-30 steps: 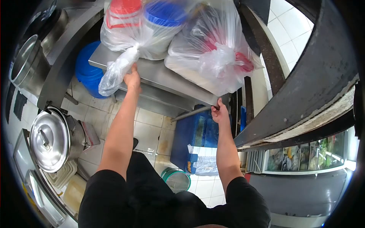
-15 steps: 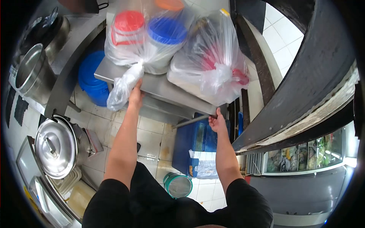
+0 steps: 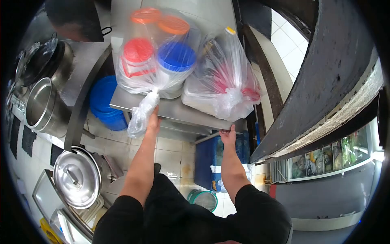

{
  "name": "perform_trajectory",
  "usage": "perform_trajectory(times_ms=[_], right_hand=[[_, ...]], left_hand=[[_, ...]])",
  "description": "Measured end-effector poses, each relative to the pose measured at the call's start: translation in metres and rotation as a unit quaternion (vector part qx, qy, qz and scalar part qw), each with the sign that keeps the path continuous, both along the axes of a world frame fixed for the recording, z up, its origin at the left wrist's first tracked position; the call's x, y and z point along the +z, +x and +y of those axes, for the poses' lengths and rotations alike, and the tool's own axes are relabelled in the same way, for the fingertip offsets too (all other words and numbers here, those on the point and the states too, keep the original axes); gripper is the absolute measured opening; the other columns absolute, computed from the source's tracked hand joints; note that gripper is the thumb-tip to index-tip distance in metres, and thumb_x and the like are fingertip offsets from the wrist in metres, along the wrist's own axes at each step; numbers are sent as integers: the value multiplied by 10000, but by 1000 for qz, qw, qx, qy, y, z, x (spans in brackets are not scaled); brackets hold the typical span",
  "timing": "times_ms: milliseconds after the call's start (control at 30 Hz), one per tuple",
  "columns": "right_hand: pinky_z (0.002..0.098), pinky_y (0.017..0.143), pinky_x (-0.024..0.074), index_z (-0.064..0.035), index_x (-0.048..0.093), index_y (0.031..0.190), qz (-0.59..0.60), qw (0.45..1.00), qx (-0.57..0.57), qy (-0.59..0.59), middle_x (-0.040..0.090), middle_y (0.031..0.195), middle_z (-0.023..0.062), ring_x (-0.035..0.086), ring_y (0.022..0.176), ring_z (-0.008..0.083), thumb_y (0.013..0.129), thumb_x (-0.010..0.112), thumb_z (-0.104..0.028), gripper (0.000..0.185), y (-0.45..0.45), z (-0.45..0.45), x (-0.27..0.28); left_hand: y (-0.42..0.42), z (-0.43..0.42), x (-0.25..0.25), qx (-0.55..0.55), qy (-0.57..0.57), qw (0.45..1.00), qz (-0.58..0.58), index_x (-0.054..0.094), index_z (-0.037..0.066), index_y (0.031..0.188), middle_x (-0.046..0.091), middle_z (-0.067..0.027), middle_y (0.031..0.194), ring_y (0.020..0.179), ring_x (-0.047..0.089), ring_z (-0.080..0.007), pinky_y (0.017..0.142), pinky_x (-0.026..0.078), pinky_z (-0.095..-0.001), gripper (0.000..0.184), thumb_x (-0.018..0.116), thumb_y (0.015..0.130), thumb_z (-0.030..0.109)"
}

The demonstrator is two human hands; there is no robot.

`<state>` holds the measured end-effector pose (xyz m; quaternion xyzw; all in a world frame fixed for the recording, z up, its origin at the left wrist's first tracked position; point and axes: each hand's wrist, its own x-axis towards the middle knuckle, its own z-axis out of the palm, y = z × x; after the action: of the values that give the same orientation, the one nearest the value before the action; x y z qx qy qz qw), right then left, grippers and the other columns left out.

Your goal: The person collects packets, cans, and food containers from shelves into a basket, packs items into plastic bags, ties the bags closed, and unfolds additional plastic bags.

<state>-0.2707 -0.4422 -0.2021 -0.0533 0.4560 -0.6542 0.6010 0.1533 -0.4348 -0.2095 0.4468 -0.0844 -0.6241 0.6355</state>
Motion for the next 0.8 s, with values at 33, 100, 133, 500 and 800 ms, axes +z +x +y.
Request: perform_trajectory(times_ms=[33, 100, 133, 500, 800], right_hand=[[469, 929, 506, -121, 604, 1215, -6, 999, -28, 16, 647, 1119, 52, 610, 1030, 238, 1013, 564, -461, 398, 2, 0, 3], [453, 896, 521, -148, 611, 1208, -3, 1000, -24, 2, 650, 1125, 20, 619, 1014, 215, 1044, 515, -430, 340, -4, 5, -6], [453, 896, 521, -148, 611, 1208, -10, 1000, -28, 4, 650, 1125, 20, 619, 1014, 215, 1044, 515, -430, 340, -6, 10, -17], [530, 1089, 398, -156, 421, 1462, -24, 998, -14, 50, 509, 1457, 47, 510, 1309, 245, 1103, 357, -409, 443, 37, 111, 14], [477, 1116, 359, -181, 507, 1389, -42, 995, 23, 83, 573, 1383, 1, 520, 1285, 203, 1067, 469, -431, 409, 64, 218, 28]], left_hand=[[1, 1, -1, -16, 11, 1000, 2, 463, 215, 1491, 463, 33, 1498, 1334, 415, -174, 1042, 335, -373, 631, 671, 945, 454], [3, -3, -14, -19, 24, 999, -13, 484, 190, 1470, 497, 22, 1464, 1221, 484, -188, 956, 397, -373, 595, 653, 961, 447], [5, 2, -18, -22, 26, 999, -20, 484, 190, 1470, 497, 22, 1464, 1221, 484, -188, 956, 397, -373, 595, 653, 961, 447], [46, 42, 24, -48, 54, 997, -5, 620, 132, 1279, 652, 0, 1158, 911, 571, -135, 777, 459, -334, 360, 635, 989, 344], [65, 98, 48, -14, 90, 996, 1, 602, 135, 1266, 628, -52, 1230, 1101, 612, -234, 911, 520, -398, 378, 673, 931, 296]])
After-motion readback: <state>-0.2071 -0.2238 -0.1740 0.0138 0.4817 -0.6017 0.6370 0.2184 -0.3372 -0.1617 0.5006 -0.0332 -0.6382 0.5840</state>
